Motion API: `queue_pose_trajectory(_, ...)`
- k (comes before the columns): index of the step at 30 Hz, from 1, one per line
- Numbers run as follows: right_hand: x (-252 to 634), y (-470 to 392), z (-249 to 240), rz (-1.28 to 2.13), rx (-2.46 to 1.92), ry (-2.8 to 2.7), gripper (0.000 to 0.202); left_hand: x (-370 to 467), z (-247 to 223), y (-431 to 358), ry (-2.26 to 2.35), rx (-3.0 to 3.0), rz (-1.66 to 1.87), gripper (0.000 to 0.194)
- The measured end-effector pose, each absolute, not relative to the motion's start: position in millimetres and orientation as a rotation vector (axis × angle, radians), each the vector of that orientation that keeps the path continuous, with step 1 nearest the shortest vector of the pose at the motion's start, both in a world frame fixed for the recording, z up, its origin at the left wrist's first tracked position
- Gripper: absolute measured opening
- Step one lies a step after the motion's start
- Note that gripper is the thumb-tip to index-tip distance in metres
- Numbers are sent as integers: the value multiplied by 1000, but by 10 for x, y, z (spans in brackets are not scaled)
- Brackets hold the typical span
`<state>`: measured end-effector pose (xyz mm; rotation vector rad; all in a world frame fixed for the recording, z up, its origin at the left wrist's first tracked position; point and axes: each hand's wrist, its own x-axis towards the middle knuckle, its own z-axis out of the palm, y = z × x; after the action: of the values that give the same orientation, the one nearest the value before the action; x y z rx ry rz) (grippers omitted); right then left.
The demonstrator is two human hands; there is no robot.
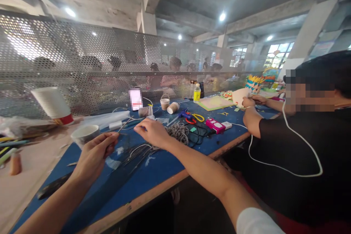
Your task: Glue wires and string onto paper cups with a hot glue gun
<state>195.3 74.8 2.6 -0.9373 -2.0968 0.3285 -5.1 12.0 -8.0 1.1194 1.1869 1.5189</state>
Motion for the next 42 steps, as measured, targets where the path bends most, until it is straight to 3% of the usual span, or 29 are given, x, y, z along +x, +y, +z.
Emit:
queue_pose_trajectory(5,2756,1131,238,-294,-1631,-2062,33,-31,-81,118,1165,1125,1486,31)
queue_pose_trajectory(8,3200,1328,174,-311,-1976,-1982,39,11,-54,81,1125,1153,1472,31)
queue_pose_trajectory(15,3474,1604,-159,-274,-2106,-1940,42,32,-78,72,1048,1165,1476,27)
queue_pose_trajectory(18,3437,1660,-224,-252,-2073,-1930,34,28,-91,77,1041,1169,1469,26)
queue_pose_trajectory(27,3502,1597,-88,-24,-1845,-1745,33,32,-72,76,1059,1108,1501,27)
queue_pose_trajectory(33,3288,1536,165,365,-1444,-1630,38,10,-76,95,1051,1076,1528,28)
queue_pose_trajectory(37,2950,1294,286,995,-791,-1296,38,1,-79,99,1067,1054,1548,29)
queue_pose_trajectory(42,2480,924,299,1075,-680,-1446,37,4,-57,99,1071,1024,1609,31)
